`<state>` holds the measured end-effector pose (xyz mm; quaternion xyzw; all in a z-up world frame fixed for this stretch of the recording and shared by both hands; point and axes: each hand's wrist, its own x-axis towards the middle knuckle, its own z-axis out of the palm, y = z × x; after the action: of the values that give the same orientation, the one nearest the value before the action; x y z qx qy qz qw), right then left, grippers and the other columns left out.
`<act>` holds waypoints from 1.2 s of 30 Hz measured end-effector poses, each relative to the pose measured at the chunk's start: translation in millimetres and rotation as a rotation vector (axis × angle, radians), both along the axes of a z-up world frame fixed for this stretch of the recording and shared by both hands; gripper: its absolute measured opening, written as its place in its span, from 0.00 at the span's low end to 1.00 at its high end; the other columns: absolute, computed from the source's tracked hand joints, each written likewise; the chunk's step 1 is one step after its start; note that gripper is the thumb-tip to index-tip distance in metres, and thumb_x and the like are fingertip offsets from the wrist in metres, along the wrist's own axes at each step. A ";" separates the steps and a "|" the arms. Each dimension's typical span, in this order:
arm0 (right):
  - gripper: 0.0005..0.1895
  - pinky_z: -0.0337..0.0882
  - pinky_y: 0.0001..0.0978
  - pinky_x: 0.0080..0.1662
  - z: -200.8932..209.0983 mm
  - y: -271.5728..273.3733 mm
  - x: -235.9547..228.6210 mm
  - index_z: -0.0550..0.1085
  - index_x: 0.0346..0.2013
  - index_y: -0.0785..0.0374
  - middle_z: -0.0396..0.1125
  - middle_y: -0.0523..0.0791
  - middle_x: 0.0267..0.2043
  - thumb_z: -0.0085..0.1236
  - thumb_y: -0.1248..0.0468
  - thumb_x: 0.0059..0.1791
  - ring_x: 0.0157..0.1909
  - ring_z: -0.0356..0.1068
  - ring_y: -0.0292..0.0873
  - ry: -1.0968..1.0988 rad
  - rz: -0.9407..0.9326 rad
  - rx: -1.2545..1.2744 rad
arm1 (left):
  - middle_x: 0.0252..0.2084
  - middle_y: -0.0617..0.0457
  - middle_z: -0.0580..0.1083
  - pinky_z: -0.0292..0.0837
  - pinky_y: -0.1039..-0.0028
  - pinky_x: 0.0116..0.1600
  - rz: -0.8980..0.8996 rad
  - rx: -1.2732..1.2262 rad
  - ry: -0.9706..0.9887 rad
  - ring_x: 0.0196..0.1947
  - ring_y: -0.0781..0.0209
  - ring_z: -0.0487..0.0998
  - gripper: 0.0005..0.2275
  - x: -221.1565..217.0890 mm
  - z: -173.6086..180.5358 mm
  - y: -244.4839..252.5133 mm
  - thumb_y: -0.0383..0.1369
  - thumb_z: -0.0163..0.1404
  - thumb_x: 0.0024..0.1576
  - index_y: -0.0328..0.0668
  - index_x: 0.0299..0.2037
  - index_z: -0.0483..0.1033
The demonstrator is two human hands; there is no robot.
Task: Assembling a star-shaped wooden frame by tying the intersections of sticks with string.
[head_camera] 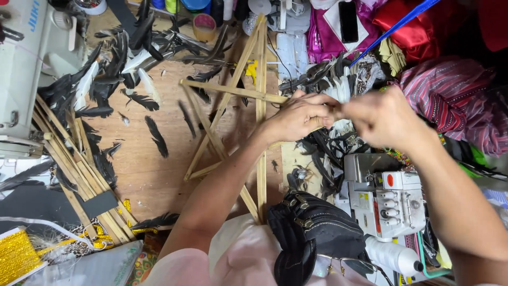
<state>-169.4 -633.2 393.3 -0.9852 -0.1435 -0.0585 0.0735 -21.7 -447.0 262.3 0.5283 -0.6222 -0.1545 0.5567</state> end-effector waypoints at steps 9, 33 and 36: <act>0.11 0.65 0.39 0.44 -89.2 -42.7 15.1 0.80 0.36 0.64 0.65 0.45 0.21 0.56 0.73 0.61 0.27 0.60 0.43 0.139 -0.232 0.674 | 0.63 0.51 0.80 0.58 0.57 0.63 0.061 -0.030 0.045 0.61 0.47 0.81 0.13 3.7 7.0 19.1 0.43 0.45 0.74 0.54 0.40 0.80; 0.11 0.72 0.53 0.57 -68.3 -31.1 33.1 0.81 0.44 0.67 0.76 0.57 0.36 0.53 0.80 0.55 0.43 0.76 0.63 0.142 -0.244 0.488 | 0.64 0.53 0.72 0.67 0.63 0.66 0.105 -0.136 0.177 0.56 0.48 0.82 0.09 24.3 -39.9 6.1 0.38 0.51 0.73 0.53 0.41 0.83; 0.13 0.72 0.60 0.58 -97.3 -6.0 -17.9 0.82 0.50 0.75 0.79 0.66 0.44 0.57 0.77 0.53 0.51 0.78 0.69 0.290 -0.385 0.533 | 0.65 0.47 0.70 0.70 0.55 0.65 0.055 -0.161 0.243 0.53 0.44 0.83 0.11 21.4 -23.1 13.0 0.35 0.50 0.73 0.47 0.38 0.82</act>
<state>-187.3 -639.1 296.0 -0.9385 0.0770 0.0336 0.3350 -0.3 -434.0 239.1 0.4762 -0.5460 -0.1514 0.6725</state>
